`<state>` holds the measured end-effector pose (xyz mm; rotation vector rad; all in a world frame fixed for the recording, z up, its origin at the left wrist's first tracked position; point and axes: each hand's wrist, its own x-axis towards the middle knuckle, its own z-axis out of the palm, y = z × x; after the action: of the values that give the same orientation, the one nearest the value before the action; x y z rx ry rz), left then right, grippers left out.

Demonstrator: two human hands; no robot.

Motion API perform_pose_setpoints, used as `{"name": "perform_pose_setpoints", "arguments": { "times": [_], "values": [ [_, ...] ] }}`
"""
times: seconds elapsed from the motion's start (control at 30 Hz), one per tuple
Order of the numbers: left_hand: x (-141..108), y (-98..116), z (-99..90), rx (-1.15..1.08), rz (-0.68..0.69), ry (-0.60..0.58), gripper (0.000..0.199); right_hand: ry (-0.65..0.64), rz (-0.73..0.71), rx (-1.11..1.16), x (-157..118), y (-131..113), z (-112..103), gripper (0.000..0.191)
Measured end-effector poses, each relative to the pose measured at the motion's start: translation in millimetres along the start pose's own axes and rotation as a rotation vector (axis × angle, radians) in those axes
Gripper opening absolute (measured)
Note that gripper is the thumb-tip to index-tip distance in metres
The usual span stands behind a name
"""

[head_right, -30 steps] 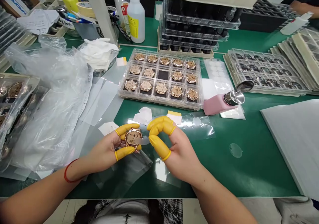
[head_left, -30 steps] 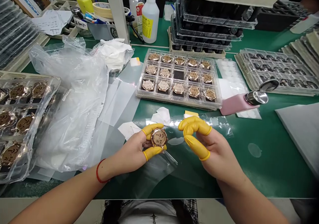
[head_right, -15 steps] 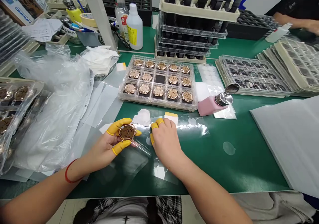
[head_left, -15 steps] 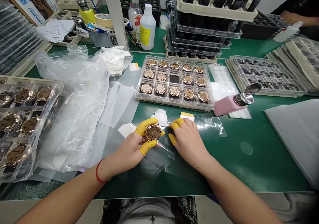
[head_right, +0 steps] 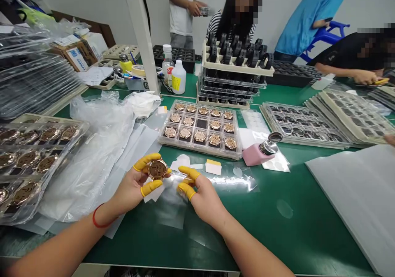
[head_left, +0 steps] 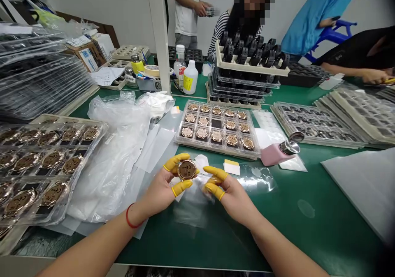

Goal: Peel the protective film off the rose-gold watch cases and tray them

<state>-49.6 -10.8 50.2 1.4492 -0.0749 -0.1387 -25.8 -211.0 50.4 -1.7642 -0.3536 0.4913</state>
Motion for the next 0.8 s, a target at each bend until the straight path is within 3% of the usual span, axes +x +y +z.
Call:
{"name": "perform_pose_setpoints", "arguments": {
  "times": [0.13,0.23,0.4,0.63,0.73,0.8],
  "values": [
    [-4.2,-0.7,1.6,0.102,0.031,-0.011,0.050,-0.169,0.140,0.227,1.0,-6.8,-3.2,0.046],
    [-2.5,0.7,2.6,0.050,-0.013,-0.010,0.050,-0.192,0.146,0.063,0.7,-8.6,-9.1,0.048],
    [-1.7,-0.3,2.5,0.077,-0.042,-0.058,0.051,0.034,-0.141,-0.382,3.0,-7.3,-18.8,0.014],
    [0.1,-2.0,2.4,0.270,-0.054,-0.093,0.049,0.014,-0.302,-0.724,-0.6,-11.5,-9.8,0.009],
    [4.1,-5.8,1.1,0.345,-0.095,-0.043,0.052,0.050,-0.334,-0.584,-2.5,-14.5,-9.4,0.010],
    [4.5,-8.7,2.3,0.352,-0.103,-0.034,0.051,0.106,-0.253,-0.347,-2.5,-14.8,-10.4,0.009]
  ]
}}
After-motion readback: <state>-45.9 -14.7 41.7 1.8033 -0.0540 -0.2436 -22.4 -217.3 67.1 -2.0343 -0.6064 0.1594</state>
